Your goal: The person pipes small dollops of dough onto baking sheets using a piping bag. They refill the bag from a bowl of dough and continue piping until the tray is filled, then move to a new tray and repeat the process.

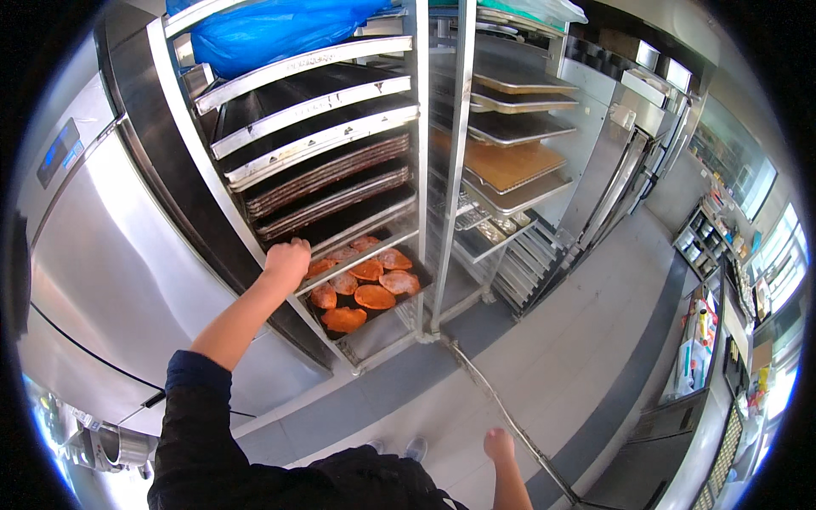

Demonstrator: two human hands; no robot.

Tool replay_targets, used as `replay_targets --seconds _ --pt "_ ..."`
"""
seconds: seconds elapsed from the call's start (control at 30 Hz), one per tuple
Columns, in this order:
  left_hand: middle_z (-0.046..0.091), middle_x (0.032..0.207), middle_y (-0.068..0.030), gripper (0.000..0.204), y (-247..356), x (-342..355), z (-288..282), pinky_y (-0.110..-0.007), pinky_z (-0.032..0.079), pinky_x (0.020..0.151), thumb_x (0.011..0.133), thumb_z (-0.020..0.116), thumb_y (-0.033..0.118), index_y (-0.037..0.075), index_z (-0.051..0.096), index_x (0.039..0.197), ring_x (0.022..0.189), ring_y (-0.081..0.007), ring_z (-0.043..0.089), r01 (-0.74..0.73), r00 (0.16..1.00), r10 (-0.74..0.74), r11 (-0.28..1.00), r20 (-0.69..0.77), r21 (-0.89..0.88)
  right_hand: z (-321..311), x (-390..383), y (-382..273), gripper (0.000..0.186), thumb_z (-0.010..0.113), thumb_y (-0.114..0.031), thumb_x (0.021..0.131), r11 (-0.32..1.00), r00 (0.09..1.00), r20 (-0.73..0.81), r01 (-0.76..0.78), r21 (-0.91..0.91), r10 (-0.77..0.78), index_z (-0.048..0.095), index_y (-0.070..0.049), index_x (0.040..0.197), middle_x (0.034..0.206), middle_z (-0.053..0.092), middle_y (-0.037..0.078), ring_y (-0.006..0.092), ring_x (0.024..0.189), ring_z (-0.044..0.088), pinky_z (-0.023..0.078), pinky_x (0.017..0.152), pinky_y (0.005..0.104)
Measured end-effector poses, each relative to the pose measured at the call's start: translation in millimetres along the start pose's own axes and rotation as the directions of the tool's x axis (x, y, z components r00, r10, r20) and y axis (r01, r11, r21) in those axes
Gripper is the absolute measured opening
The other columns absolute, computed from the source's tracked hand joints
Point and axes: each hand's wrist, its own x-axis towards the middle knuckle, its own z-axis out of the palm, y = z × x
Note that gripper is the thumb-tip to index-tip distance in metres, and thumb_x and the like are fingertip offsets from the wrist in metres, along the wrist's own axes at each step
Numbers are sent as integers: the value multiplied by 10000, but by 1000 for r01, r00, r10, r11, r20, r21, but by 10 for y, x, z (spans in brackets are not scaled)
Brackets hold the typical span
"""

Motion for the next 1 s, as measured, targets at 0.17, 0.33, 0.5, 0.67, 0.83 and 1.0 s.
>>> replay_targets --seconds 0.17,0.33,0.5,0.67,0.83,1.0 --pt "716 890 -82 108 107 -223 -314 -361 620 645 858 746 116 75 699 946 758 -240 781 -145 978 155 987 -141 74 -1477 612 -2067 280 622 -251 1077 858 965 -176 256 446 -196 780 -82 1233 1230 800 154 348 1127 771 612 962 464" --pt "713 892 -88 78 484 -664 -769 -372 612 700 880 705 132 70 687 925 811 -244 761 -333 930 311 938 -198 -91 -2270 349 -3822 506 638 -315 1134 116 888 -153 224 968 -433 566 9 1516 1427 699 180 315 1266 713 593 1023 459" --pt "581 852 -59 200 925 -1266 -1292 -375 534 700 852 777 150 108 581 859 802 -232 666 -509 850 340 728 -403 -459 -2639 -108 -4417 402 626 -211 1121 -504 933 -90 -105 857 -348 563 -8 1462 1396 700 151 273 1285 674 561 1063 446" --pt "586 802 -88 65 768 -1724 -1142 -401 473 664 934 740 93 74 678 929 715 -272 622 -504 842 5 368 -540 -782 -2696 -666 -4112 352 574 -6 985 -452 993 -119 115 885 19 624 -3 1334 1329 713 139 291 1216 684 556 1051 436" --pt "712 1014 -62 438 525 -1925 -323 -390 517 745 1132 576 468 45 691 1152 871 -240 714 384 907 -59 -283 416 -879 -2845 -1266 -3365 521 565 0 812 -412 969 -153 223 883 196 641 67 1324 1270 734 192 328 1141 712 579 1027 430" --pt "683 1443 -115 643 1177 -1901 -403 -400 570 998 1145 502 557 44 547 1530 1236 -263 707 201 938 130 -959 320 -199 -2962 -1960 -2385 634 591 -99 724 -426 954 -199 281 860 226 644 122 1316 1170 751 219 349 1041 738 608 966 414"
